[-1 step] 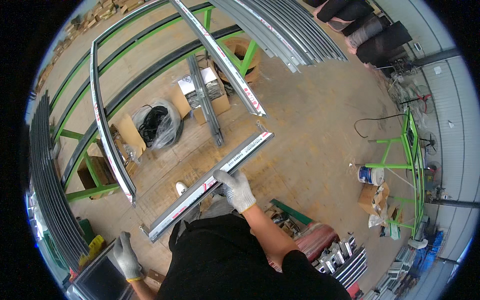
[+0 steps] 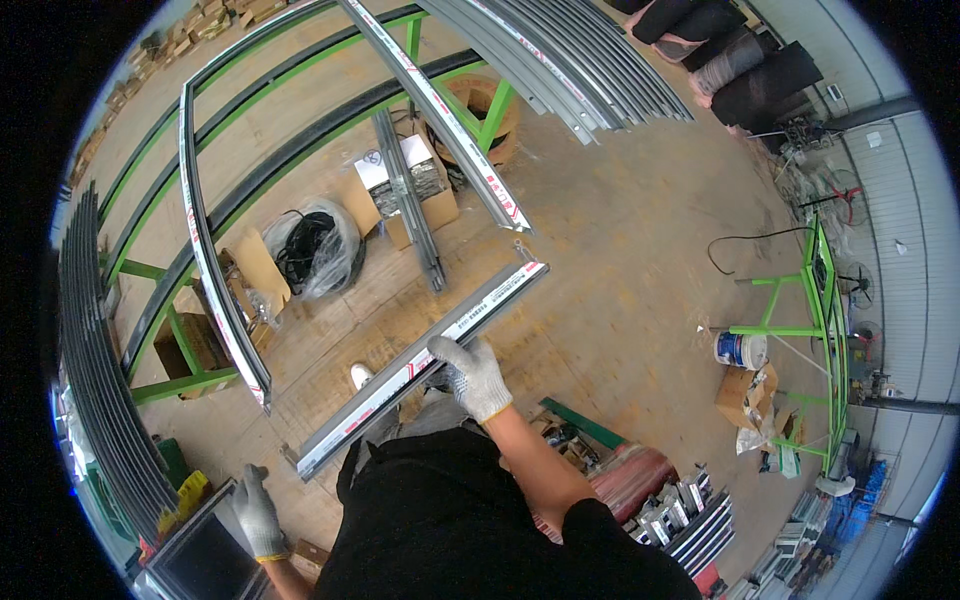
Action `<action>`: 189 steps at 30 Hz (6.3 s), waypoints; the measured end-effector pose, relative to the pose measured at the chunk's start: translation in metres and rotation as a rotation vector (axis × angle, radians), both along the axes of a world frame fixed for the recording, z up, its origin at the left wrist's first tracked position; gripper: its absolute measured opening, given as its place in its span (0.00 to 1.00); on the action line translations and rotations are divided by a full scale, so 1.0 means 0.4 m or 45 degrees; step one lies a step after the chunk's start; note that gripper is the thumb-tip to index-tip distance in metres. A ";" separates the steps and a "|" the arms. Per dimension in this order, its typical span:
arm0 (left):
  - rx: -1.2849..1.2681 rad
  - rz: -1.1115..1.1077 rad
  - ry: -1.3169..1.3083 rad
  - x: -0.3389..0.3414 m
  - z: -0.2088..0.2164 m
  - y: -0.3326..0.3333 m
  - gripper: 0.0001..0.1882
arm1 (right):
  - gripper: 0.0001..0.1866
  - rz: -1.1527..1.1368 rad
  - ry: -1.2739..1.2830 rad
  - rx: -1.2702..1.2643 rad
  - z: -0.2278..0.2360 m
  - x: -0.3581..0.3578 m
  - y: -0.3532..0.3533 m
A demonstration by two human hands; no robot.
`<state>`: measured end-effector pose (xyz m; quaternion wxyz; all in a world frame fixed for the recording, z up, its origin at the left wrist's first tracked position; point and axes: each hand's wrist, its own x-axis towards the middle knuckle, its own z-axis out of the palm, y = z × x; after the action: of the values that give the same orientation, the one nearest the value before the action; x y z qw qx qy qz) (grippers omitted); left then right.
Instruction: The person assembles a rectangular metal frame by joining aluminum extrusions with a cordless drill. They repeatedly align the pieces, insert fasteners, and tighten them at the corners, then place the completed frame aside and begin a new one.
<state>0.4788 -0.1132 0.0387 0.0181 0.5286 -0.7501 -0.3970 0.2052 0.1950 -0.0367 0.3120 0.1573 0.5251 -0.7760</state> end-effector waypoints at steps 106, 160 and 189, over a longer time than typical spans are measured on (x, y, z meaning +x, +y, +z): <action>0.378 -0.537 0.169 -0.472 -0.164 -0.240 0.34 | 0.28 0.160 0.034 0.362 0.034 0.369 -0.501; 1.169 -0.227 0.540 -1.409 -0.200 0.430 0.22 | 0.44 -0.074 0.488 0.870 0.052 -0.355 0.141; 0.520 -0.396 0.565 -1.152 -0.061 0.176 0.15 | 0.41 -0.255 0.497 0.730 0.005 -0.365 0.073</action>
<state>0.0178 -0.0429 0.0145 0.0140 0.3011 -0.7046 -0.6424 0.0592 0.2243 -0.0347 0.0715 0.1378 0.7532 -0.6393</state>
